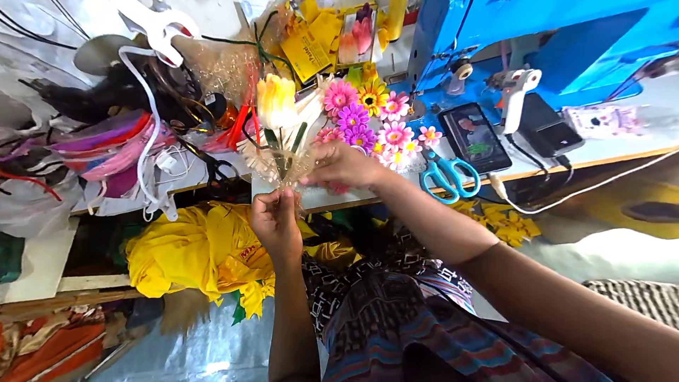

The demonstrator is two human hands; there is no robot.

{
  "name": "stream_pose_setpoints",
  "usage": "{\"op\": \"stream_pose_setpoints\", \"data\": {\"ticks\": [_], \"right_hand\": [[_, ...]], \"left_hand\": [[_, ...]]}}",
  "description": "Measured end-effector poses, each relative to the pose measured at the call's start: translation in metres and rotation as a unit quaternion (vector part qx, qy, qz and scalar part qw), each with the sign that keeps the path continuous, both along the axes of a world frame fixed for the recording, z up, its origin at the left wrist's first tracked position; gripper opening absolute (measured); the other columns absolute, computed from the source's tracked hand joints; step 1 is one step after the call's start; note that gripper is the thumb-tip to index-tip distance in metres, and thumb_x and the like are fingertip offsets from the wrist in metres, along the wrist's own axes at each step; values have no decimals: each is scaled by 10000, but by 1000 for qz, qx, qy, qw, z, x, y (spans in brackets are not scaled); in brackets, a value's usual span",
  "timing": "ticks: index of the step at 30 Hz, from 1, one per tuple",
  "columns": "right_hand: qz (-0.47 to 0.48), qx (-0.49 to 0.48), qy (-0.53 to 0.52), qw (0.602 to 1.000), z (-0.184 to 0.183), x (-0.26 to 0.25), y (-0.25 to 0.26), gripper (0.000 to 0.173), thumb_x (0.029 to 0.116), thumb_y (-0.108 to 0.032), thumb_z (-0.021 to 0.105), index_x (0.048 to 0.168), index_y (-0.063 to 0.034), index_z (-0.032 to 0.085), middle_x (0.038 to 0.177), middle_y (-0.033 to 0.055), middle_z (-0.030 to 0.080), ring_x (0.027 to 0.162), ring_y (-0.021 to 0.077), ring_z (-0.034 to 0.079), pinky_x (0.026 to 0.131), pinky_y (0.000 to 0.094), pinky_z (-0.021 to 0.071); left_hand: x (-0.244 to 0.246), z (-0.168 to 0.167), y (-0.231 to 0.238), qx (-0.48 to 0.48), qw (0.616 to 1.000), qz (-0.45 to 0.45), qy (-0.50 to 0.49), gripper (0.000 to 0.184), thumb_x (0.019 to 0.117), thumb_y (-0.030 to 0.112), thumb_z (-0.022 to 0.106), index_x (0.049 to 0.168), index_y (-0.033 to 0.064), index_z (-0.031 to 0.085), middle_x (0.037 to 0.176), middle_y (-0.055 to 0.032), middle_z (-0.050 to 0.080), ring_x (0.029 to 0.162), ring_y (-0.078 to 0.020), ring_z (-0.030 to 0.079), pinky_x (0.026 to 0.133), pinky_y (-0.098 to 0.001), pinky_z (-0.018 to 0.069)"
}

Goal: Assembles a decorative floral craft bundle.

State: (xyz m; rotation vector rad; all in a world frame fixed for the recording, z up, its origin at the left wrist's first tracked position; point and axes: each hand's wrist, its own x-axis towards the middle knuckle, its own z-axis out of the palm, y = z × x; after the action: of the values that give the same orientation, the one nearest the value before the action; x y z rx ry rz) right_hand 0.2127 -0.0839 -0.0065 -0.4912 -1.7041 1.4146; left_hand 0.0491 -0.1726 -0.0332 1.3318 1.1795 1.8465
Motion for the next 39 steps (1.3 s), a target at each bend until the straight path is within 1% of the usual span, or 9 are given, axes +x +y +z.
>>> {"op": "stream_pose_setpoints", "data": {"ticks": [4, 8, 14, 20, 27, 30, 34, 36, 39], "right_hand": [[-104, 151, -149, 972, 7, 45, 19, 141, 960, -90, 684, 1042, 9, 742, 962, 63, 734, 820, 42, 662, 778, 228, 558], [-231, 183, -297, 908, 5, 70, 36, 189, 995, -159, 644, 1063, -23, 757, 1011, 127, 738, 912, 233, 696, 873, 470, 542], [-220, 251, -403, 852, -22, 26, 41, 132, 917, -129, 705, 960, -30, 781, 1050, 233, 699, 1102, 481, 603, 923, 662, 468], [-86, 373, -530, 756, -26, -1, 61, 176, 965, -79, 640, 1055, -116, 787, 1233, 226, 620, 1185, 462, 536, 936, 619, 428], [-5, 457, -518, 723, -7, 2, 81, 150, 976, -110, 647, 1001, -56, 785, 1232, 188, 649, 1220, 441, 530, 982, 604, 404], [-24, 473, -464, 748, 7, 16, 83, 95, 929, -68, 689, 942, -83, 782, 1066, 132, 727, 1150, 419, 604, 931, 617, 444], [-22, 412, -350, 841, 28, 40, 72, 154, 935, -71, 649, 987, -65, 794, 981, 125, 749, 1064, 383, 644, 943, 616, 452], [20, 335, -259, 906, 24, 46, 63, 181, 952, -101, 634, 1024, -45, 790, 1026, 78, 747, 1059, 213, 650, 987, 425, 489], [37, 189, -124, 973, 5, 34, 44, 137, 955, -55, 656, 1026, 18, 748, 1028, 45, 718, 938, 31, 656, 858, 215, 553]], "left_hand": [[-15, -4, 3, -24, 998, 55, -17, 31, 1021, 70, 582, 1026, 96, 566, 885, 44, 690, 771, -53, 682, 708, -233, 591], [-20, -7, 10, -22, 995, 84, -47, 47, 1023, 62, 574, 1015, 103, 552, 872, 46, 692, 741, -39, 677, 682, -212, 581], [-8, -9, 18, -26, 994, 90, -46, 35, 1026, 92, 578, 1031, 83, 545, 886, 37, 684, 710, -18, 650, 640, -189, 555], [-10, -8, 18, -61, 994, 89, -25, 69, 1024, 138, 609, 1036, 82, 570, 887, 35, 663, 713, -18, 636, 644, -183, 543], [-12, -5, 18, -105, 990, 80, -43, 104, 1037, 168, 596, 1064, 77, 553, 885, 27, 686, 660, -1, 607, 593, -168, 505], [-12, -5, 21, -101, 990, 73, -62, 114, 1040, 177, 595, 1081, 80, 552, 909, 17, 699, 677, -6, 618, 602, -173, 508], [-7, -4, 27, -100, 990, 56, -86, 116, 1043, 187, 588, 1089, 83, 568, 921, 12, 703, 673, -7, 610, 605, -171, 499], [-1, -2, 30, -113, 987, 44, -108, 105, 1039, 187, 600, 1071, 89, 587, 949, 3, 710, 673, -11, 609, 592, -162, 490], [13, 2, 36, -110, 982, 19, -155, 41, 1027, 118, 607, 1048, 86, 592, 951, -5, 719, 637, -2, 601, 553, -138, 480]]}}
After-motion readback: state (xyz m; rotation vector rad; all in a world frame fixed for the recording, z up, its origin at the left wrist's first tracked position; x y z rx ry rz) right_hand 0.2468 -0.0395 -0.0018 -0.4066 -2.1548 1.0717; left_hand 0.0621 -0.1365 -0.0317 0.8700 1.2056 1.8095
